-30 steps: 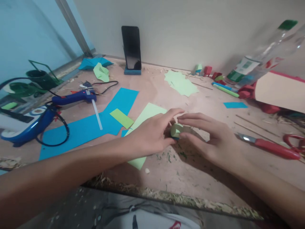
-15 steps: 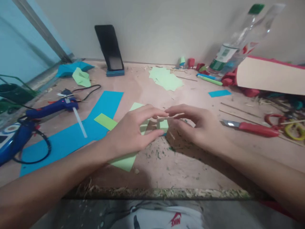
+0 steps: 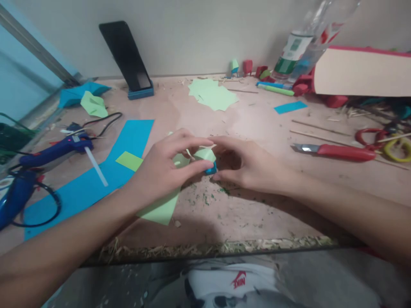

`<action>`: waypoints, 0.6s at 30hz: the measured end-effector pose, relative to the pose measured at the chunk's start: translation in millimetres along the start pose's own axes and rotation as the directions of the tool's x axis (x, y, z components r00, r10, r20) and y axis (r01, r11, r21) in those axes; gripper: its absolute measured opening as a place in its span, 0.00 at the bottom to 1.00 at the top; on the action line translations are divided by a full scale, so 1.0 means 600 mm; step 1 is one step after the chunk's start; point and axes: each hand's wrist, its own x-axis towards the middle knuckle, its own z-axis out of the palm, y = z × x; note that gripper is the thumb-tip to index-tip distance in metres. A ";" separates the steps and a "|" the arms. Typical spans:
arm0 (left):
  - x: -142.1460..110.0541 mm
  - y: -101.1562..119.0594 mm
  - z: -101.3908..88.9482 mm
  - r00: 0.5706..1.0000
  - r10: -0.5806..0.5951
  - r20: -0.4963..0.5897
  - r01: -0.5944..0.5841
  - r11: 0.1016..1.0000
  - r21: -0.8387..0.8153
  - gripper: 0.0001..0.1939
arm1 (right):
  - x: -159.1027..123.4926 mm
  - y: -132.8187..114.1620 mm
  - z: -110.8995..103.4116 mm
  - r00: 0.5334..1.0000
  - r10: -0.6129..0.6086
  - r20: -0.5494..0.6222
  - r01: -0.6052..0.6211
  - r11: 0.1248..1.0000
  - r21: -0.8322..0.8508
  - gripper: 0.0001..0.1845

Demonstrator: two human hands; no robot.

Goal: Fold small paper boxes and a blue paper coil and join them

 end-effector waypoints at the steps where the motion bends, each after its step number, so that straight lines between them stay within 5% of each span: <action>1: 0.001 -0.001 0.000 1.000 -0.005 -0.017 0.006 1.000 0.020 0.11 | 0.001 -0.001 0.001 1.000 0.006 -0.009 -0.006 1.000 -0.014 0.33; 5: 0.004 -0.005 0.008 0.996 -0.018 -0.088 0.022 0.999 0.049 0.09 | 0.002 -0.002 0.007 1.000 0.015 -0.027 -0.017 0.997 -0.069 0.31; 18: 0.005 -0.008 0.030 0.999 0.014 -0.045 -0.009 0.995 0.095 0.12 | 0.003 0.002 0.012 0.996 -0.065 -0.055 0.054 0.983 -0.177 0.26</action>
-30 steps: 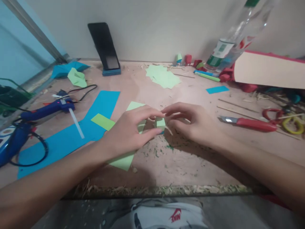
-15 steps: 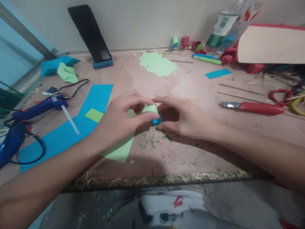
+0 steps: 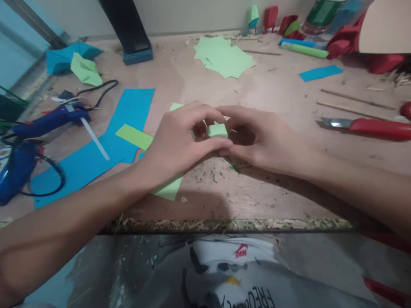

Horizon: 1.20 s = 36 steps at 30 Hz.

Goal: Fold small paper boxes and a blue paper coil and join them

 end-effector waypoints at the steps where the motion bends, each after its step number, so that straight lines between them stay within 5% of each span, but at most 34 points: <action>1: 0.000 -0.001 -0.002 1.000 0.001 0.006 -0.001 1.000 -0.011 0.13 | 0.000 0.000 0.000 1.000 0.007 0.001 -0.007 1.000 -0.009 0.26; 10: -0.001 -0.009 -0.029 1.000 0.004 0.008 -0.003 0.994 -0.105 0.08 | -0.001 0.000 -0.004 0.998 0.059 -0.009 -0.059 0.997 -0.041 0.34; 36: -0.003 -0.005 -0.034 0.998 0.002 0.067 0.004 0.996 -0.093 0.07 | 0.001 -0.005 -0.007 0.997 0.069 0.016 -0.068 0.997 -0.040 0.31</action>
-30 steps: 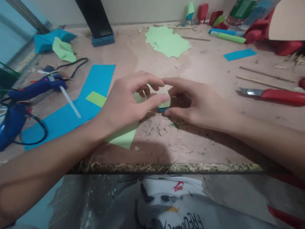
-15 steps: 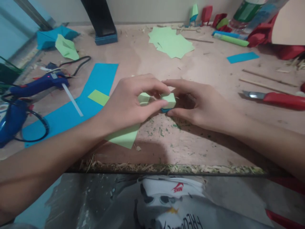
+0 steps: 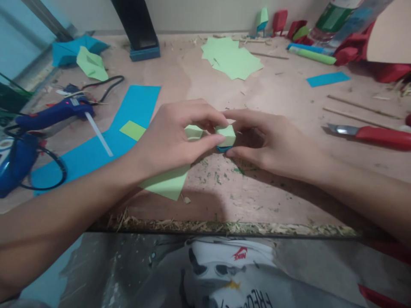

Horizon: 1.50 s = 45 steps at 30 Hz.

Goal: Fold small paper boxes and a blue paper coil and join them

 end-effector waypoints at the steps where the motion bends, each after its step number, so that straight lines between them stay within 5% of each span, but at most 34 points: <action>1: 0.000 0.000 0.000 1.000 0.001 0.001 -0.001 1.000 -0.001 0.07 | 0.000 -0.001 0.000 1.000 0.000 0.003 0.000 1.000 -0.001 0.30; 31: 0.003 0.000 -0.006 0.995 0.096 -0.008 -0.097 0.995 -0.021 0.08 | 0.000 -0.002 -0.006 1.000 -0.008 0.009 0.008 1.000 0.021 0.30; 37: 0.006 0.004 -0.020 0.981 0.033 -0.190 -0.050 0.995 -0.084 0.07 | -0.002 -0.006 -0.012 0.999 0.046 -0.024 -0.044 0.996 0.082 0.33; 41: 0.012 0.005 -0.041 0.935 0.014 -0.355 -0.065 0.989 -0.131 0.08 | -0.001 -0.013 -0.027 1.000 -0.014 -0.026 0.015 0.999 0.051 0.36; 45: 0.022 0.017 -0.094 0.870 0.019 -0.493 -0.090 0.989 -0.121 0.08 | 0.003 -0.019 -0.051 0.999 -0.032 -0.031 0.033 0.999 0.034 0.38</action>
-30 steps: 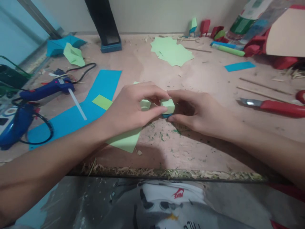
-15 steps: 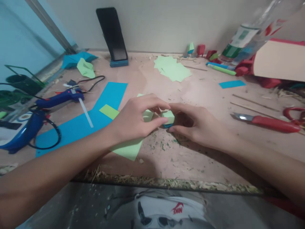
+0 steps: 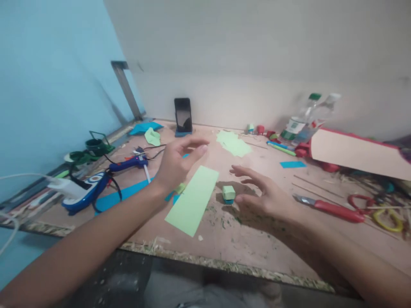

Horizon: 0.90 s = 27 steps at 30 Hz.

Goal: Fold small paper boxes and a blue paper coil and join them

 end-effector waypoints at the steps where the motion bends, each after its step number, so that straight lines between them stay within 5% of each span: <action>1: 0.011 0.007 -0.016 0.999 0.012 -0.042 -0.013 1.000 -0.006 0.08 | 0.002 0.000 -0.005 1.000 -0.012 -0.013 0.012 1.000 0.004 0.36; 6: 0.050 0.046 -0.113 0.967 0.067 -0.244 -0.089 0.993 -0.079 0.08 | 0.016 0.002 -0.013 1.000 -0.028 0.011 0.029 0.997 -0.074 0.27; 11: 0.042 0.052 -0.182 0.975 -0.033 -0.219 0.011 0.995 -0.101 0.10 | 0.030 -0.009 0.002 0.987 -0.007 0.162 0.039 0.981 -0.192 0.19; 14: 0.029 0.041 -0.202 0.982 -0.088 -0.170 0.073 0.993 -0.097 0.12 | 0.040 -0.024 -0.003 0.991 -0.023 0.129 0.049 0.978 -0.203 0.17; 17: 0.031 0.023 -0.203 0.991 -0.109 -0.080 0.108 0.994 -0.020 0.14 | 0.053 -0.030 -0.023 0.998 -0.051 0.025 0.055 0.976 -0.210 0.18; 20: 0.051 -0.008 -0.175 0.992 -0.084 0.093 0.060 0.969 0.240 0.18 | 0.066 -0.017 -0.036 0.995 -0.041 -0.089 0.021 0.976 -0.219 0.19; 22: 0.065 -0.036 -0.144 0.964 -0.083 0.251 -0.036 0.900 0.434 0.19 | 0.069 -0.001 -0.033 0.989 -0.012 -0.147 -0.024 0.972 -0.235 0.17; 27: 0.071 -0.097 -0.098 0.822 -0.117 0.558 -0.216 0.842 0.495 0.09 | 0.057 0.048 -0.001 0.981 0.082 -0.178 -0.117 0.974 -0.196 0.15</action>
